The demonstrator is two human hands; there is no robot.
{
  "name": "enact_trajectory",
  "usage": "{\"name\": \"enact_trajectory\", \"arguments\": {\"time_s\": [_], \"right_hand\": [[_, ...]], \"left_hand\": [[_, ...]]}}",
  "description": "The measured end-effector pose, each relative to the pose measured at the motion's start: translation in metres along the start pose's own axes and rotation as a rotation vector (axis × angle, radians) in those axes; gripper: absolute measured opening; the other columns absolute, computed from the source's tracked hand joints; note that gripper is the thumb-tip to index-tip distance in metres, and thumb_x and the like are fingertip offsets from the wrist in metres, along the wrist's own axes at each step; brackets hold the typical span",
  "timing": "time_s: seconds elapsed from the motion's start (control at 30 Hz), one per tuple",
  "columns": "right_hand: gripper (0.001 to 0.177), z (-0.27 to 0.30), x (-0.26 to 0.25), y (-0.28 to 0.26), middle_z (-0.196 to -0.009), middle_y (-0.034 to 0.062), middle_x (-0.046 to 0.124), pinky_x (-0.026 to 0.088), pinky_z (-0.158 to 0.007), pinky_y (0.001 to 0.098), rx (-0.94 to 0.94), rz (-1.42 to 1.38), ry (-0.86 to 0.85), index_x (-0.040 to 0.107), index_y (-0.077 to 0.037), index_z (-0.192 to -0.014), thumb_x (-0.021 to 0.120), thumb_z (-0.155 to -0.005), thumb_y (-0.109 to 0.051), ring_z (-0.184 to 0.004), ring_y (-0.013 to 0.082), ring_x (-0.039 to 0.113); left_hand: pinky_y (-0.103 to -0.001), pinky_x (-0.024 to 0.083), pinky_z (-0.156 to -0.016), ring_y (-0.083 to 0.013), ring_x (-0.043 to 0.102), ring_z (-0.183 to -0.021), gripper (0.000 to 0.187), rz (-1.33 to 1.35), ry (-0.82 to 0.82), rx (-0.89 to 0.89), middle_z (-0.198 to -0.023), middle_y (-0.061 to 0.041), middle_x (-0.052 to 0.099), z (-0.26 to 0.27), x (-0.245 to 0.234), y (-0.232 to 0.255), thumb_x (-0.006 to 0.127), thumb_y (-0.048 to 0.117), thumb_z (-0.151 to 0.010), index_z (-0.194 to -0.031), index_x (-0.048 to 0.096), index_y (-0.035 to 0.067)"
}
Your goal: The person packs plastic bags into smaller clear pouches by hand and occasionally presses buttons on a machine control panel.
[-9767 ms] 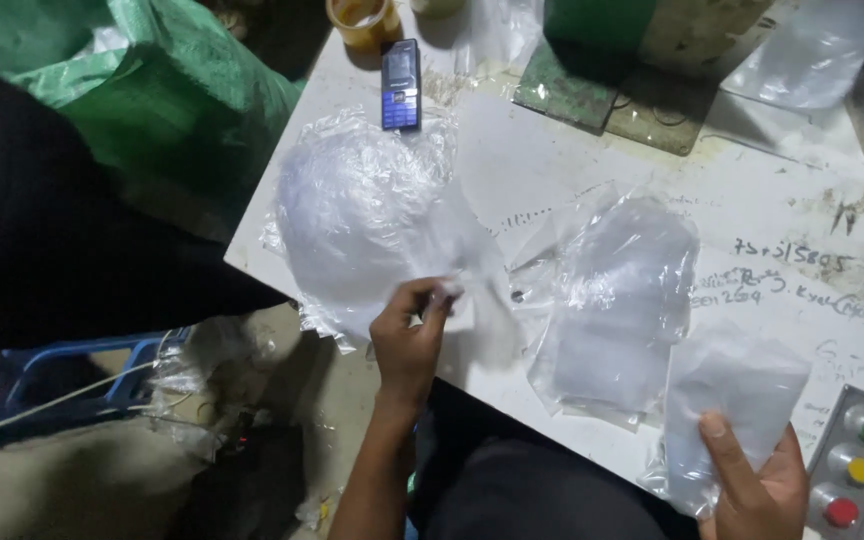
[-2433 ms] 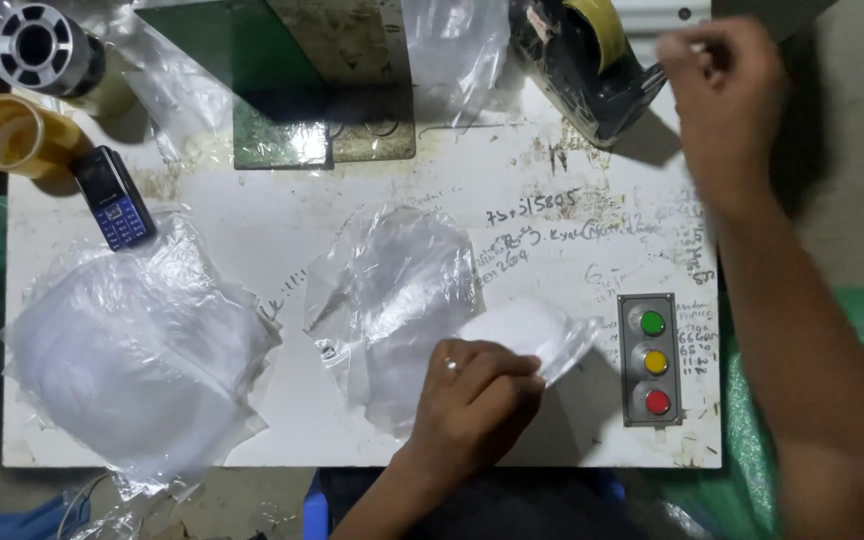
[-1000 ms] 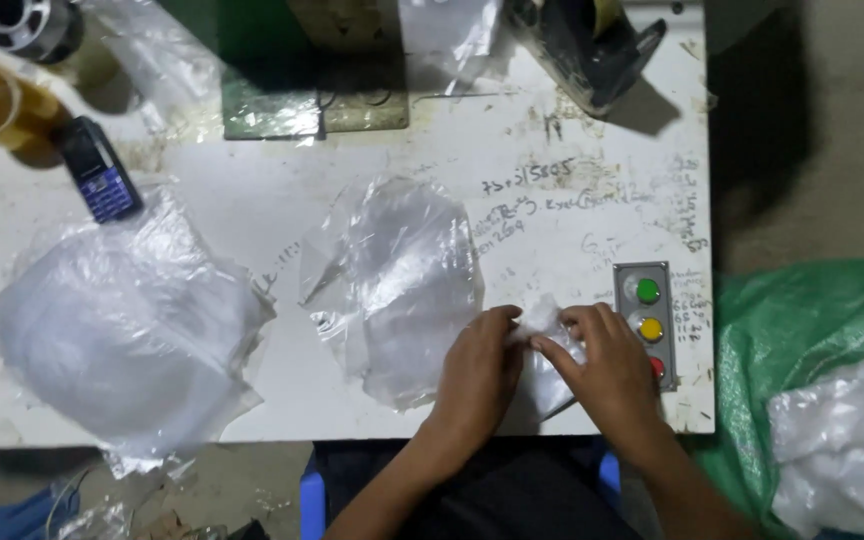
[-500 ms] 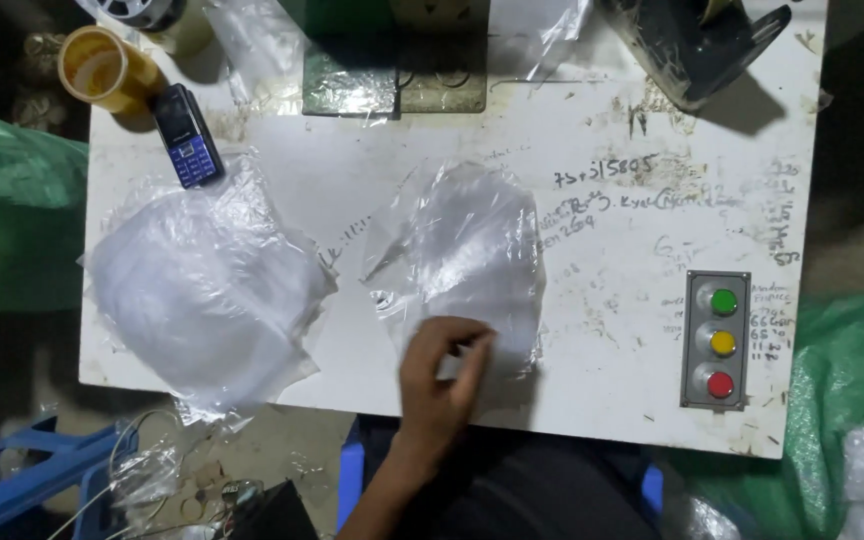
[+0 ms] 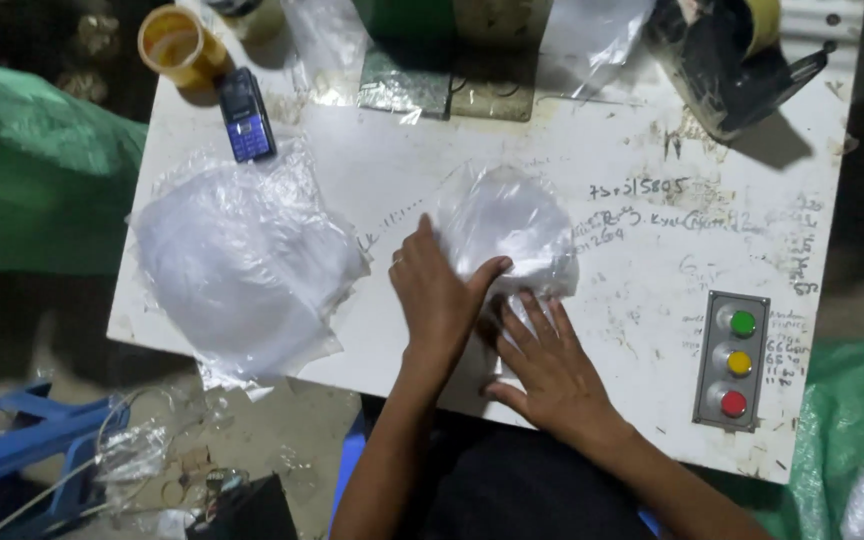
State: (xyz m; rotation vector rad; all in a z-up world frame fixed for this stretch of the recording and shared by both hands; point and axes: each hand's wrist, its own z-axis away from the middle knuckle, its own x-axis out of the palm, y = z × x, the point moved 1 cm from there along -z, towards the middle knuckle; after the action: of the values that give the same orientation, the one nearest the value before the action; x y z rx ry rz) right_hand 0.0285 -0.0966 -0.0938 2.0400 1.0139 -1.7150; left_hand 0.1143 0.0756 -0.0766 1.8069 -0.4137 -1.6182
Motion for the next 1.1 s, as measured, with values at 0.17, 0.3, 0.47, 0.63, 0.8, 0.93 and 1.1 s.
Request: {"name": "enact_trajectory", "arguments": {"time_s": [0.17,0.3,0.47,0.63,0.8,0.93,1.1], "right_hand": [[0.064,0.004,-0.012,0.007,-0.162,0.0151,0.039,0.018,-0.127,0.0546,0.125,-0.278,-0.047,0.055,-0.007,-0.141,0.063,-0.094,-0.051,-0.154,0.039,0.027],[0.09,0.003,-0.054,0.018,-0.145,0.0164,0.052,0.047,-0.112,0.0416,0.799,-0.84,0.381,0.038,-0.007,-0.146,0.084,-0.07,-0.016,-0.138,0.0303,0.051],[0.059,0.115,0.043,0.081,-0.154,0.0082,0.054,0.033,-0.044,0.0202,1.154,-1.269,0.284,0.04,-0.021,-0.157,0.036,-0.103,-0.044,-0.046,0.0035,0.032],[0.033,0.078,-0.071,0.022,-0.108,0.0087,0.094,0.063,-0.088,0.0285,0.891,-1.428,-0.606,0.091,-0.005,-0.109,0.081,-0.08,-0.017,-0.1,0.0165,0.086],[0.055,0.056,-0.096,0.011,-0.112,0.0061,0.075,0.048,-0.087,0.0335,1.218,-0.932,-0.332,0.072,-0.016,-0.13,0.083,-0.076,-0.018,-0.095,0.0196,0.063],[0.099,0.081,-0.07,-0.003,-0.16,-0.0033,0.051,0.031,-0.116,0.0316,0.45,-0.865,-0.834,0.042,-0.027,-0.156,0.074,-0.077,-0.077,-0.144,0.014,0.05],[0.037,0.041,-0.074,-0.01,-0.101,0.0002,0.083,0.053,-0.086,0.0273,1.135,-0.684,-0.41,0.077,-0.016,-0.115,0.073,-0.085,-0.037,-0.093,0.0101,0.071]], "left_hand": [[-0.049,0.04,-0.073,-0.0395,0.064,-0.07,0.036,-0.093,-0.114,0.121,-0.072,-0.009,0.069,-0.007,-0.009,0.013,0.081,0.04,-0.082,-0.078,0.06,0.011],[-0.032,0.043,-0.078,-0.0183,0.062,-0.089,0.013,0.381,-0.389,0.016,-0.091,0.002,0.066,0.01,-0.042,0.029,0.066,0.021,-0.073,-0.083,0.067,0.014],[-0.045,0.041,-0.089,-0.0308,0.06,-0.105,0.026,0.417,-0.308,0.71,-0.114,-0.008,0.063,0.064,-0.069,0.02,0.065,-0.005,-0.065,-0.086,0.059,0.01],[-0.043,0.048,-0.074,-0.0354,0.069,-0.091,0.016,0.473,-1.194,0.502,-0.098,-0.013,0.069,0.115,-0.083,-0.009,0.048,0.019,-0.103,-0.096,0.058,0.008],[-0.034,0.029,-0.058,-0.0048,0.036,-0.067,0.043,0.545,-1.043,-0.243,-0.071,0.01,0.037,0.138,-0.057,-0.036,0.057,0.033,-0.105,-0.069,0.036,0.02],[-0.03,0.039,-0.062,-0.0053,0.047,-0.071,0.047,0.556,-1.014,-0.287,-0.073,0.01,0.048,0.136,-0.044,-0.021,0.05,0.042,-0.107,-0.067,0.045,0.018],[-0.045,0.049,-0.088,-0.0335,0.068,-0.106,0.04,0.197,-0.049,0.287,-0.121,-0.012,0.07,0.118,-0.056,0.006,0.064,0.036,-0.098,-0.123,0.06,0.006]]}}
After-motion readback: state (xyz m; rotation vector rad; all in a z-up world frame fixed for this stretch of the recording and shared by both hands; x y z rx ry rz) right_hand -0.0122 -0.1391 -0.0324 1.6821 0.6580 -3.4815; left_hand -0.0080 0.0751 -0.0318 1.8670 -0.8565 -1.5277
